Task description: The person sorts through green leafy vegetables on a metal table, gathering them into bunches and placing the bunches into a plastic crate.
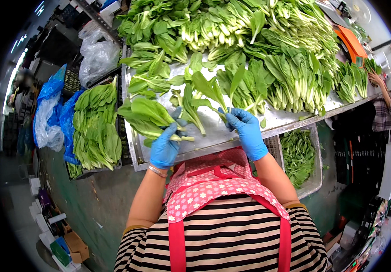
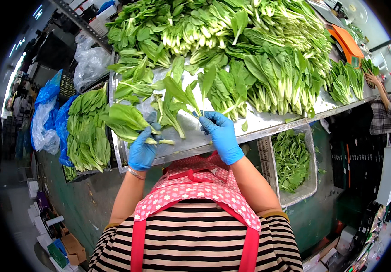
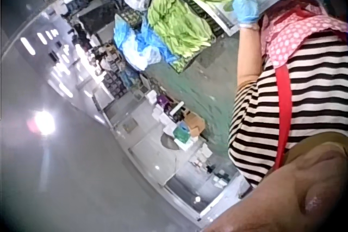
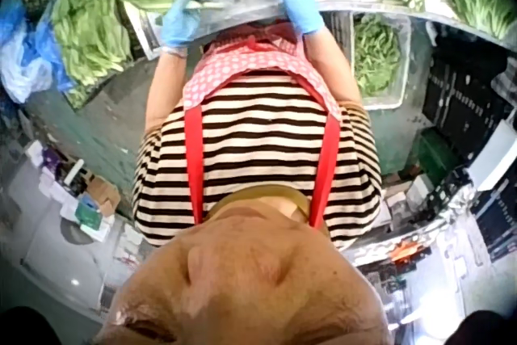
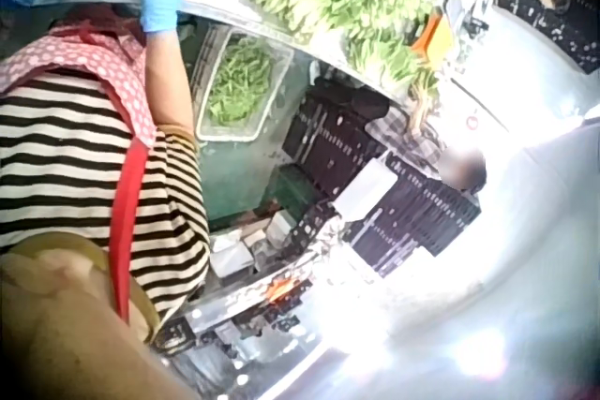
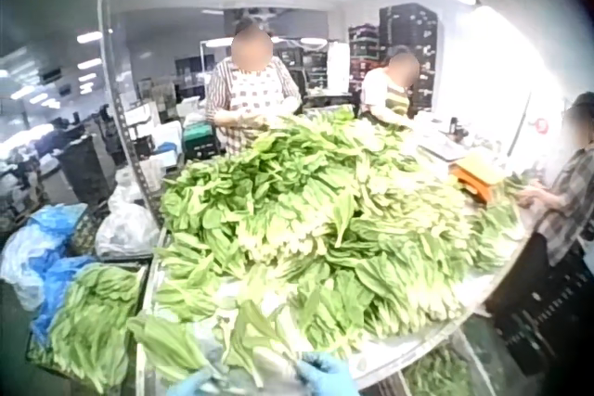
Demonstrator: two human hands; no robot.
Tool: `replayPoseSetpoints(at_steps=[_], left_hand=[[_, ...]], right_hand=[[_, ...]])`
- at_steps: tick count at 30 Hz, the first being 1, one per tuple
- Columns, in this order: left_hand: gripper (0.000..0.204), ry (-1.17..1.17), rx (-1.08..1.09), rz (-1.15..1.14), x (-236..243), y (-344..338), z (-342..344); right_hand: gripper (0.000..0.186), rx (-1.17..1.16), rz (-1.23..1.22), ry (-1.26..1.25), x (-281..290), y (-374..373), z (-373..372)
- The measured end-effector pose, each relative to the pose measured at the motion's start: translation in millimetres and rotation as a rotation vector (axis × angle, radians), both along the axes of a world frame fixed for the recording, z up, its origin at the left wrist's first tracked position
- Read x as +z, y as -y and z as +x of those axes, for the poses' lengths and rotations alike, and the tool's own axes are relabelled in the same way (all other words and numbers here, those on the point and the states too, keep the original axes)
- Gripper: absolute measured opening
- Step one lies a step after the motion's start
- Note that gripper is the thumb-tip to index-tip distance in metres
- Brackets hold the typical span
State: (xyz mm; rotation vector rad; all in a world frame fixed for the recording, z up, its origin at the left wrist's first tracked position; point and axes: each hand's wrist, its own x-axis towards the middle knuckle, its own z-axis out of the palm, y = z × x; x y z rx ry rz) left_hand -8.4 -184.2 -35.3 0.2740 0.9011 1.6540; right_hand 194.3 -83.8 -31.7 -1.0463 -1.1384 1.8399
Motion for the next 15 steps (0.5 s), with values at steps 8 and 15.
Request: replayPoseSetpoints(at_steps=[8,15], left_hand=[[0.035,0.048,-0.104,-0.014,2,-4,16],[0.019,0.033,-0.086,-0.084,-1,-20,44]], right_hand=[[0.021,0.06,-0.289,-0.266,17,17,-21],[0.018,-0.001,-0.049,-0.148,2,24,-18]])
